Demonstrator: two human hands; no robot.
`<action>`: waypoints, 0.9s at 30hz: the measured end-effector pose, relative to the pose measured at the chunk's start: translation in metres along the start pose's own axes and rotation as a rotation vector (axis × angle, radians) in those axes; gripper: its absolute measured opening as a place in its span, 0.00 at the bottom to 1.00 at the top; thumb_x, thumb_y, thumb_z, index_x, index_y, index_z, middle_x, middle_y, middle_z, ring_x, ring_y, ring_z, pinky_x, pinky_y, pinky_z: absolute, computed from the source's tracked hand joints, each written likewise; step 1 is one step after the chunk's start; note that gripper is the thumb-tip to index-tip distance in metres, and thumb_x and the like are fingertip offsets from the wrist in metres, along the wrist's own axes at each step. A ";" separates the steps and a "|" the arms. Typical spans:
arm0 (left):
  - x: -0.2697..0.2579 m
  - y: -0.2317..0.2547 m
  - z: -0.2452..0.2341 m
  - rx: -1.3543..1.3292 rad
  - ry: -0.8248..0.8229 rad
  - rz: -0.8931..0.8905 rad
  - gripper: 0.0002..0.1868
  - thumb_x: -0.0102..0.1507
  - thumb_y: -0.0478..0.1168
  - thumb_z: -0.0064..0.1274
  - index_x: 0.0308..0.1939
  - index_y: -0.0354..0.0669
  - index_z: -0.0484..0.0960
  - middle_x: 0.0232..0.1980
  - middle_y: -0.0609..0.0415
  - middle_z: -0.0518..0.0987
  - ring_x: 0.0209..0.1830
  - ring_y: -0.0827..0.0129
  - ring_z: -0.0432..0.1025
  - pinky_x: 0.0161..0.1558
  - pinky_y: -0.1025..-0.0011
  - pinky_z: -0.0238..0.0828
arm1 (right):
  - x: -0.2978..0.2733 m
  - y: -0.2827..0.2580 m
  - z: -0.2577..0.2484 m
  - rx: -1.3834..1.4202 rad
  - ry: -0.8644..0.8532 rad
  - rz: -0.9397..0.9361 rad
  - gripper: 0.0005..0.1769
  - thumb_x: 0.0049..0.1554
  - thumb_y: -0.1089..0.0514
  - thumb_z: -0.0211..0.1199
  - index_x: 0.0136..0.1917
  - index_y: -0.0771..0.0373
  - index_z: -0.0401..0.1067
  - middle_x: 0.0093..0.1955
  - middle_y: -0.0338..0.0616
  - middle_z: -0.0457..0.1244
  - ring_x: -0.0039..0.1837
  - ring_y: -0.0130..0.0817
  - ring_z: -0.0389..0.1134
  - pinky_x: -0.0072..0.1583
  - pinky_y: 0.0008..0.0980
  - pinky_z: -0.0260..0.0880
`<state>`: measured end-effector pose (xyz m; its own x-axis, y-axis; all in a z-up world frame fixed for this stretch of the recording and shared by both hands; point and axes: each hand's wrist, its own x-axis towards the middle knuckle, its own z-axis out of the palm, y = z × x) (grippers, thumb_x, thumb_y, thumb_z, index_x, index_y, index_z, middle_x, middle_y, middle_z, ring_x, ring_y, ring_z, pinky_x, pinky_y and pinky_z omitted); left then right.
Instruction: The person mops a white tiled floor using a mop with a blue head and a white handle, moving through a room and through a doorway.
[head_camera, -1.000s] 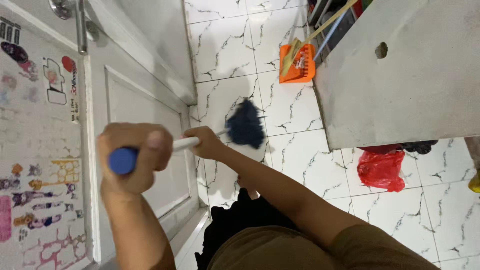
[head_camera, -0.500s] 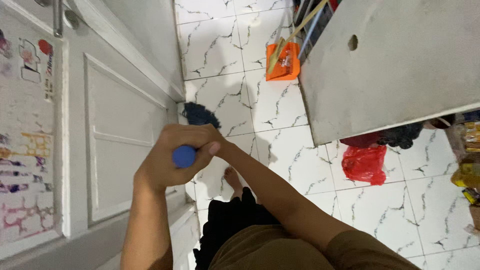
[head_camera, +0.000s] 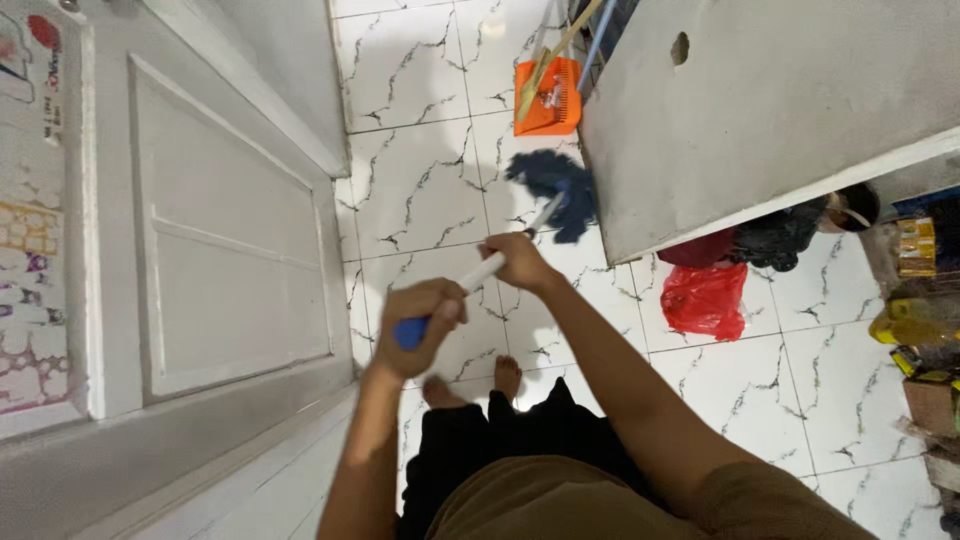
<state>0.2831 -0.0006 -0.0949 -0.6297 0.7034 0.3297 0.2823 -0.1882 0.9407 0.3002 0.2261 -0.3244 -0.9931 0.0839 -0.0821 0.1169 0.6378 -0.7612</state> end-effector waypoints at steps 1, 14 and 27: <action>-0.008 -0.010 0.006 0.018 0.003 0.029 0.19 0.73 0.36 0.46 0.26 0.36 0.72 0.31 0.52 0.77 0.32 0.68 0.74 0.51 0.65 0.77 | -0.003 0.012 -0.001 -0.027 -0.030 0.043 0.15 0.60 0.52 0.62 0.33 0.59 0.72 0.30 0.49 0.65 0.33 0.46 0.67 0.42 0.44 0.67; -0.077 0.072 -0.102 0.336 0.163 -0.217 0.28 0.74 0.44 0.40 0.19 0.39 0.72 0.18 0.59 0.68 0.17 0.75 0.61 0.21 0.74 0.57 | 0.012 -0.103 0.126 0.083 0.049 -0.229 0.12 0.57 0.54 0.67 0.36 0.62 0.75 0.33 0.51 0.67 0.37 0.51 0.69 0.43 0.45 0.68; -0.049 0.150 -0.116 0.313 -0.197 -0.050 0.16 0.66 0.34 0.53 0.23 0.33 0.76 0.18 0.49 0.69 0.15 0.66 0.61 0.22 0.68 0.56 | 0.000 -0.244 0.186 0.859 0.044 -0.436 0.08 0.53 0.58 0.68 0.40 0.64 0.75 0.37 0.49 0.68 0.39 0.42 0.69 0.45 0.39 0.69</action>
<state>0.2728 -0.1430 0.0396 -0.5051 0.8308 0.2339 0.4821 0.0468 0.8749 0.2696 -0.0719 -0.2581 -0.9440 0.0120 0.3298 -0.3275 -0.1569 -0.9317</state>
